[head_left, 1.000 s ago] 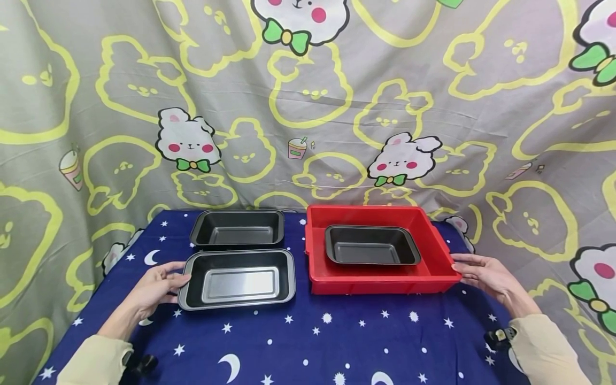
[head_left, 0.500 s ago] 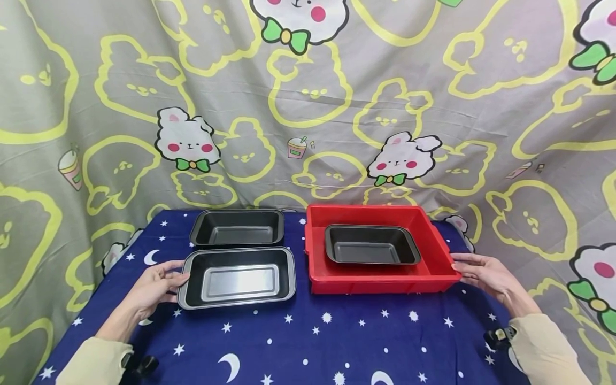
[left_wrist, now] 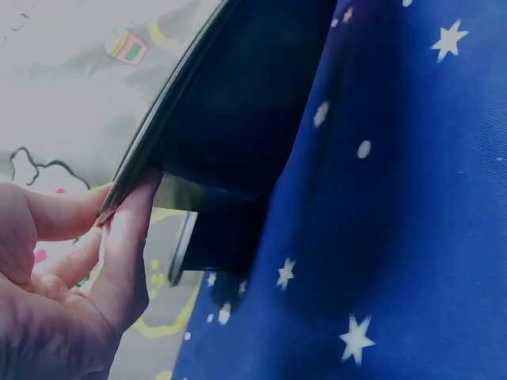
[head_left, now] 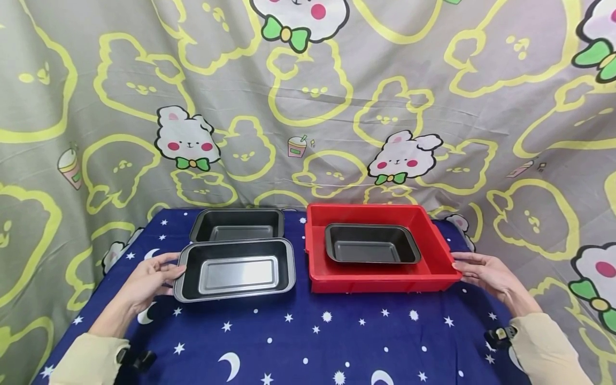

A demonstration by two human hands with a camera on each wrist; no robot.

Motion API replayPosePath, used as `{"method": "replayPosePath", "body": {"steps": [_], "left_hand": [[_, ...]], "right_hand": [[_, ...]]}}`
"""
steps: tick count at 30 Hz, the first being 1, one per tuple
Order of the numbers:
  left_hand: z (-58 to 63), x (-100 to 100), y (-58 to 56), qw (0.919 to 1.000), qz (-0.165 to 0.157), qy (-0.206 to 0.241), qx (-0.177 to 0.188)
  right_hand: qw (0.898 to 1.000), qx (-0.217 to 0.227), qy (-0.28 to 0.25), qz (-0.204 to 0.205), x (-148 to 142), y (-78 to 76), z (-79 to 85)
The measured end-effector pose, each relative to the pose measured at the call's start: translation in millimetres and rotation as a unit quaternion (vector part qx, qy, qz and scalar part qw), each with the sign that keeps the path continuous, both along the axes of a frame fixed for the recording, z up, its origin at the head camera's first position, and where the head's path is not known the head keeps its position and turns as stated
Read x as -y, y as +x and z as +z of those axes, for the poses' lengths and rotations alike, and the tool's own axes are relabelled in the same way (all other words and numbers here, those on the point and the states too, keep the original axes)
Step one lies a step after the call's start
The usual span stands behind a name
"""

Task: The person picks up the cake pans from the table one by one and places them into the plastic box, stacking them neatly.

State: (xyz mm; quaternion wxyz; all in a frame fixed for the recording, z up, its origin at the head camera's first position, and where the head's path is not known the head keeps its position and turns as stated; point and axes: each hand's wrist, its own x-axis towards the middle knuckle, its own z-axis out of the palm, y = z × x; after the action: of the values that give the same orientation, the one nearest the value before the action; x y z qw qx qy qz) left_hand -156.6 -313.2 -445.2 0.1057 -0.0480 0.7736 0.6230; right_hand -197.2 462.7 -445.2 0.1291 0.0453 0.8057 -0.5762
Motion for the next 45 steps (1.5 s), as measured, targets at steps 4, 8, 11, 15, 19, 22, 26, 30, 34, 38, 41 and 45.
{"method": "replayPosePath", "body": {"steps": [4, 8, 11, 15, 19, 22, 26, 30, 34, 38, 41, 45], "left_hand": [[6.8, 3, -1.2, 0.9997, 0.003, 0.021, -0.009], [13.2, 5, -3.9, 0.9992, 0.0, 0.035, -0.022], [18.1, 4, -6.4, 0.9992, -0.001, 0.033, -0.022], [24.3, 2, -8.1, 0.9995, -0.001, 0.025, -0.02], [30.8, 0, -9.4, 0.9992, -0.002, 0.029, -0.026], [36.4, -2, -11.2, 0.9986, -0.004, 0.039, -0.035], [45.4, -6, -15.8, 0.9982, -0.006, 0.044, -0.04], [54.6, -14, -21.3, 0.9988, -0.012, 0.025, -0.039], [62.6, -20, -25.2, 0.999, -0.012, 0.006, -0.042], [69.0, -28, -29.0, 0.9989, -0.009, 0.016, -0.044], [72.5, -34, -31.6, 0.9984, -0.011, 0.025, -0.05], [75.0, -43, -34.2, 0.9977, -0.011, 0.041, -0.054]], "right_hand": [[1.0, 0.001, 0.0, 0.0, 1, 0.0, -0.6], [1.0, 0.005, -0.008, -0.003, 0, 0.4, -0.9], [1.0, 0.006, -0.008, -0.004, -1, 0.6, -0.6], [1.0, 0.004, 0.0, 0.0, 0, 0.1, 0.4], [1.0, 0.005, -0.006, 0.002, 1, -0.1, 1.8], [1.0, 0.005, -0.014, 0.001, 2, -0.3, 2.9], [1.0, 0.003, -0.014, 0.0, 2, 0.0, 3.8], [1.0, 0.0, -0.002, -0.001, 2, 1.2, 4.0], [1.0, 0.0, 0.003, 0.0, 3, 1.0, 5.1], [1.0, 0.001, 0.004, 0.001, 4, 0.3, 5.4], [1.0, 0.003, 0.004, 0.0, 3, 0.0, 4.9], [1.0, 0.007, 0.002, 0.0, 2, 0.0, 3.5]]}}
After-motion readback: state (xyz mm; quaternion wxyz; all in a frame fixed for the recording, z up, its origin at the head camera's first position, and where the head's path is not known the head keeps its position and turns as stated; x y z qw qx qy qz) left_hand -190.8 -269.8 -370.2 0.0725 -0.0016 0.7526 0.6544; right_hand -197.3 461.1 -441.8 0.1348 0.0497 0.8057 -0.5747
